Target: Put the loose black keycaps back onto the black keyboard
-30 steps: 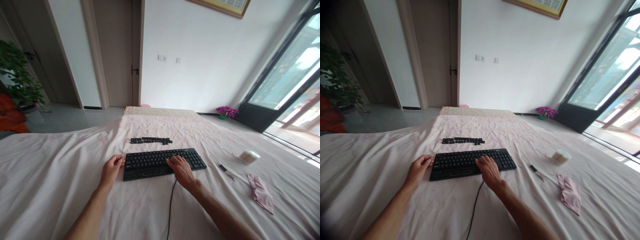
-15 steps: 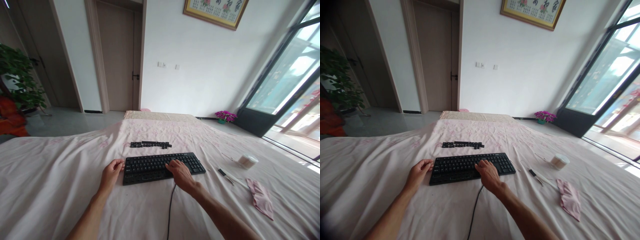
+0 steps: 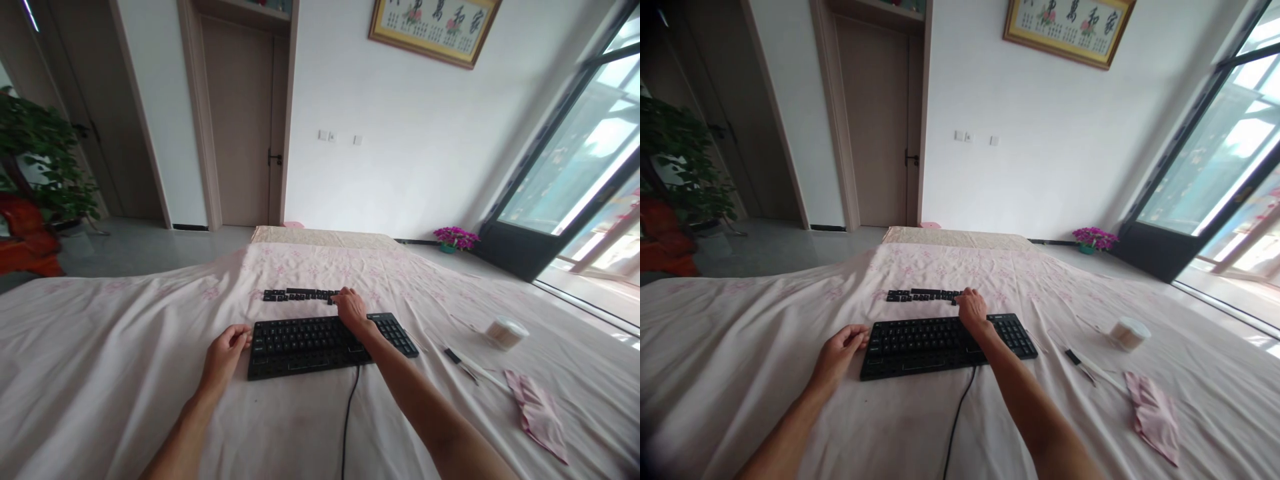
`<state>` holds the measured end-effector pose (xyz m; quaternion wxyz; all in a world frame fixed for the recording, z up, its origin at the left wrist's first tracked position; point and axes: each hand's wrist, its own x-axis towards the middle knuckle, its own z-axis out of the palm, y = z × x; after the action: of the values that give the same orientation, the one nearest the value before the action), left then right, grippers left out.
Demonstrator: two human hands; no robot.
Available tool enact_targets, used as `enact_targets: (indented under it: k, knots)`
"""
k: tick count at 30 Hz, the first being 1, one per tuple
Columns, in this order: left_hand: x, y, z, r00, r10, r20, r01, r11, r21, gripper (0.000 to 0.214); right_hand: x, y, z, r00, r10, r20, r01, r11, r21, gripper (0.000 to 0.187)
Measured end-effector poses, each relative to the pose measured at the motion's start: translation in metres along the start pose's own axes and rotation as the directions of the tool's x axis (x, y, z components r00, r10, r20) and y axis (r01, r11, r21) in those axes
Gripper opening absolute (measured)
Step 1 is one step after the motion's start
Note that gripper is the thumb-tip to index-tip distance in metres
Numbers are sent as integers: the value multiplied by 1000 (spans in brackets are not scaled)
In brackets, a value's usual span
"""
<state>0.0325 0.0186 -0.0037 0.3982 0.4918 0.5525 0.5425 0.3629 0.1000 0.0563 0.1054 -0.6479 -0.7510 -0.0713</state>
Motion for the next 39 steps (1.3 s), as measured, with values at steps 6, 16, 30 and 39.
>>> enact_targets:
  k: [6,16,30,39]
  knots:
    - [2,1,1,1000,-3,8,3,1000,11,33,13,-3,7,999,-37,4,37,999,-6,27]
    - [3,-3,-1,1000,13,27,-14,999,31,32,17,-4,10,997,-12,79,7,997,71,19]
    - [2,0,0,1000,17,14,-18,1000,20,36,21,-13,2,979,6,205,-50,976,210,14]
    - [-19,28,15,981,193,-2,-192,979,72,31,-36,-70,-27,996,-1,87,-81,347,934,23]
